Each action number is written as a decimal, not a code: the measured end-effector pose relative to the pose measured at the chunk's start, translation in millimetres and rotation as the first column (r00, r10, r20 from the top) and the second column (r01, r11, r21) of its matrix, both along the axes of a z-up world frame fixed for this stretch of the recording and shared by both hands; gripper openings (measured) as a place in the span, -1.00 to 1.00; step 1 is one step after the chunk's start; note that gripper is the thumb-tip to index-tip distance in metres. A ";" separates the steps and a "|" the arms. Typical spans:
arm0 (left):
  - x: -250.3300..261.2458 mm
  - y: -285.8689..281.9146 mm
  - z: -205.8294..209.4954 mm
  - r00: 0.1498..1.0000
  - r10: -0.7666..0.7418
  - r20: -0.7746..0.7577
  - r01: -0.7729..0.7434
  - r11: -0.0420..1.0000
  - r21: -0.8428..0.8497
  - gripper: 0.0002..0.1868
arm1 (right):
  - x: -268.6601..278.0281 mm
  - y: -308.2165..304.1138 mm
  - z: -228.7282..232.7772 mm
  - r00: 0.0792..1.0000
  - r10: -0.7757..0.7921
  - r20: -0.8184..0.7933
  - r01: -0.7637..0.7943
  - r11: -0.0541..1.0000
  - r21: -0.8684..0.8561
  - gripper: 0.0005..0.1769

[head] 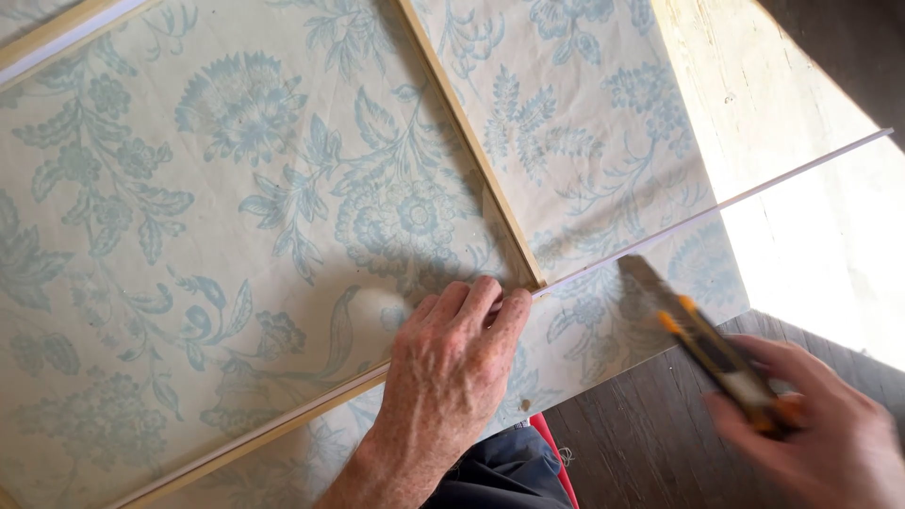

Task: Applying thin adhesive strips to a wooden frame using a utility knife

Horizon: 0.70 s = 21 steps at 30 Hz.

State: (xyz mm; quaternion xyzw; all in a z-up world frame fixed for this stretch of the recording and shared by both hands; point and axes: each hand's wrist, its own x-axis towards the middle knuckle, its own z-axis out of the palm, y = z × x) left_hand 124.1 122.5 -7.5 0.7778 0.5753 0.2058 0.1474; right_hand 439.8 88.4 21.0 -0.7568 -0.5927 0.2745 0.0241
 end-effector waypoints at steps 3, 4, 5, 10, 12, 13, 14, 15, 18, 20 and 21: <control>0.3 -0.7 -1.1 1.000 0.004 0.001 -0.004 1.000 0.007 -0.82 | -8.0 -5.9 21.4 0.952 -0.203 -0.230 0.224 0.972 0.068 -0.14; -0.1 -1.3 -0.6 1.000 0.006 0.001 -0.006 1.000 0.004 -0.82 | 0.0 -10.3 21.5 0.952 -0.203 -0.229 0.223 0.973 0.065 -0.14; -0.3 -1.7 0.1 1.000 0.001 -0.006 -0.001 1.000 -0.011 -0.82 | 8.3 -14.4 22.0 0.927 -0.177 -0.330 0.200 0.979 0.036 -0.13; -0.3 -1.1 0.5 1.000 -0.010 0.002 0.010 1.000 -0.012 -0.91 | 81.1 -6.4 -16.4 0.415 -0.613 -0.672 0.220 0.785 -0.579 -0.23; -0.2 0.0 1.3 1.000 -0.002 -0.005 0.002 1.000 -0.012 -0.89 | 49.5 -2.6 -4.7 0.528 -0.364 -0.767 0.198 0.931 -0.305 -0.24; 0.2 0.7 1.3 1.000 -0.001 -0.003 0.001 1.000 -0.007 -0.89 | 21.9 -15.3 -4.5 0.530 -0.360 -0.768 0.198 0.933 -0.300 -0.24; 0.2 0.0 1.9 1.000 -0.001 -0.008 0.001 1.000 -0.004 -0.87 | -6.1 -28.8 -4.6 0.702 -0.043 -0.711 0.212 0.966 0.151 -0.55; 0.0 -0.8 2.2 1.000 -0.001 -0.012 0.001 1.000 -0.001 -0.85 | -34.2 -42.5 -4.8 0.847 0.190 -0.497 0.151 0.809 0.568 -0.25; 0.4 -2.8 0.1 1.000 -0.007 -0.012 0.007 1.000 -0.010 -0.79 | 24.4 -28.9 16.7 0.903 -0.073 -0.423 0.056 0.997 -0.054 -0.50; 0.3 -3.0 -1.1 1.000 -0.008 -0.019 0.008 1.000 0.000 -0.77 | -41.7 -32.1 18.1 0.897 0.042 -0.440 0.076 0.966 0.245 -0.92; 0.3 -3.9 -1.6 1.000 -0.013 -0.027 0.014 1.000 0.004 -0.75 | -74.6 -34.7 19.0 0.892 0.145 -0.427 0.110 0.849 0.517 -0.68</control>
